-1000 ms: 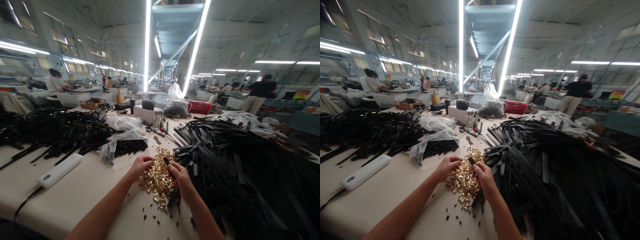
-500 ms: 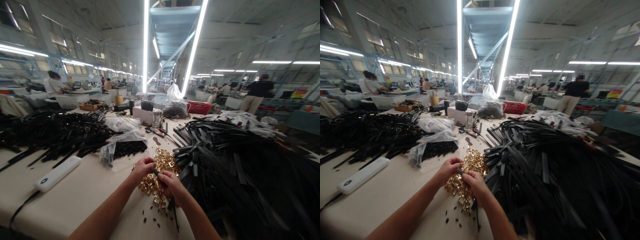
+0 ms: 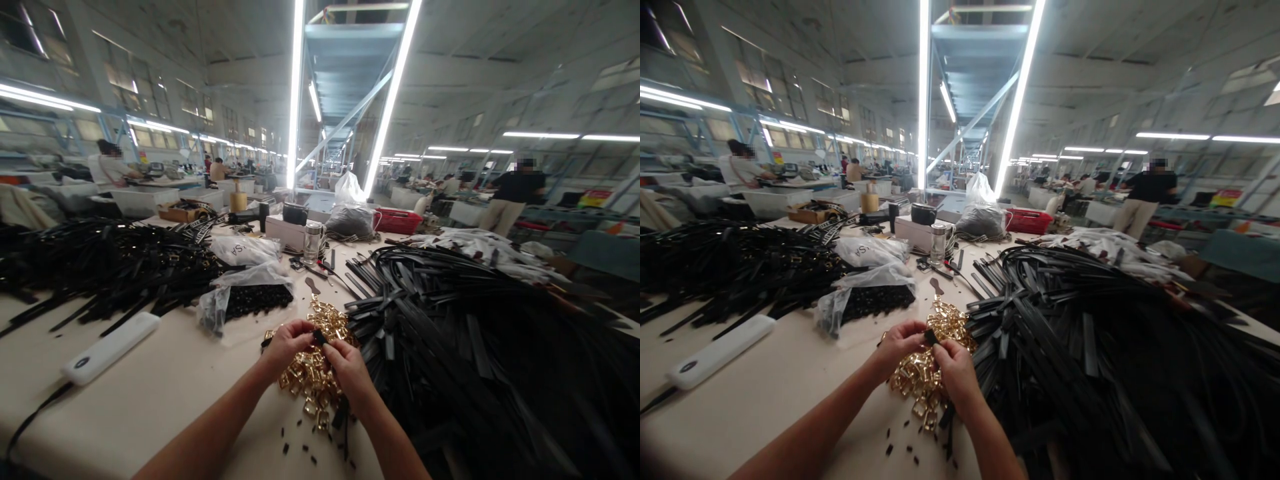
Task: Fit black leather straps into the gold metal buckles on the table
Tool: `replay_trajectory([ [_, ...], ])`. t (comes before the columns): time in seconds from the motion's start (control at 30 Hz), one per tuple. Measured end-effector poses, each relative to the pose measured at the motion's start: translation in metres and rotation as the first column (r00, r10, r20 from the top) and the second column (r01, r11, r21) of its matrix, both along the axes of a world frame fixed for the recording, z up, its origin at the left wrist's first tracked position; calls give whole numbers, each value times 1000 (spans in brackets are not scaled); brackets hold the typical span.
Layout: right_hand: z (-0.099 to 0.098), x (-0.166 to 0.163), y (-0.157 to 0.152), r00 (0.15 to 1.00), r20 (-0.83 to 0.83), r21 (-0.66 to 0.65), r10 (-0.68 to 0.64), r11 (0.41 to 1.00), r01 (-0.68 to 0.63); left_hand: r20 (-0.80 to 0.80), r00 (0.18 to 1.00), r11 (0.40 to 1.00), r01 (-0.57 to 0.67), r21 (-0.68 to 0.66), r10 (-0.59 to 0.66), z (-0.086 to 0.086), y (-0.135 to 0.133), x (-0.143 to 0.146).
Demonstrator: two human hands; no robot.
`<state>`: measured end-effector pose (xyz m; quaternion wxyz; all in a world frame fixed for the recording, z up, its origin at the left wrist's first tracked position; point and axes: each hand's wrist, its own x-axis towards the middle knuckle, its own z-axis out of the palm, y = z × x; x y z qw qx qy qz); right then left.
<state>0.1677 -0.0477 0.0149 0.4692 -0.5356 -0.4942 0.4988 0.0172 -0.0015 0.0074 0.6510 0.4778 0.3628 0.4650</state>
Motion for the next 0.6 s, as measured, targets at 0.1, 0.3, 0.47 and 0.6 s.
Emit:
replay_trajectory([
  [0.1, 3, 2, -1, 995, 99, 59, -22, 998, 16, 18, 999, 1000, 26, -2, -26, 2, -2, 2],
  [0.3, 12, 5, -4, 943, 331, 150, -38, 989, -12, 1, 1000, 1000, -18, -1, 18, -1, 0, 4],
  [0.47, 14, 7, -6, 877, 473, 215, -86, 976, -21, 51, 993, 991, -104, -86, 109, -1, 2, 3],
  [0.6, 15, 8, -8, 818, 558, 249, -142, 968, -2, 103, 989, 992, -93, -88, 102, 2, -1, 2],
])
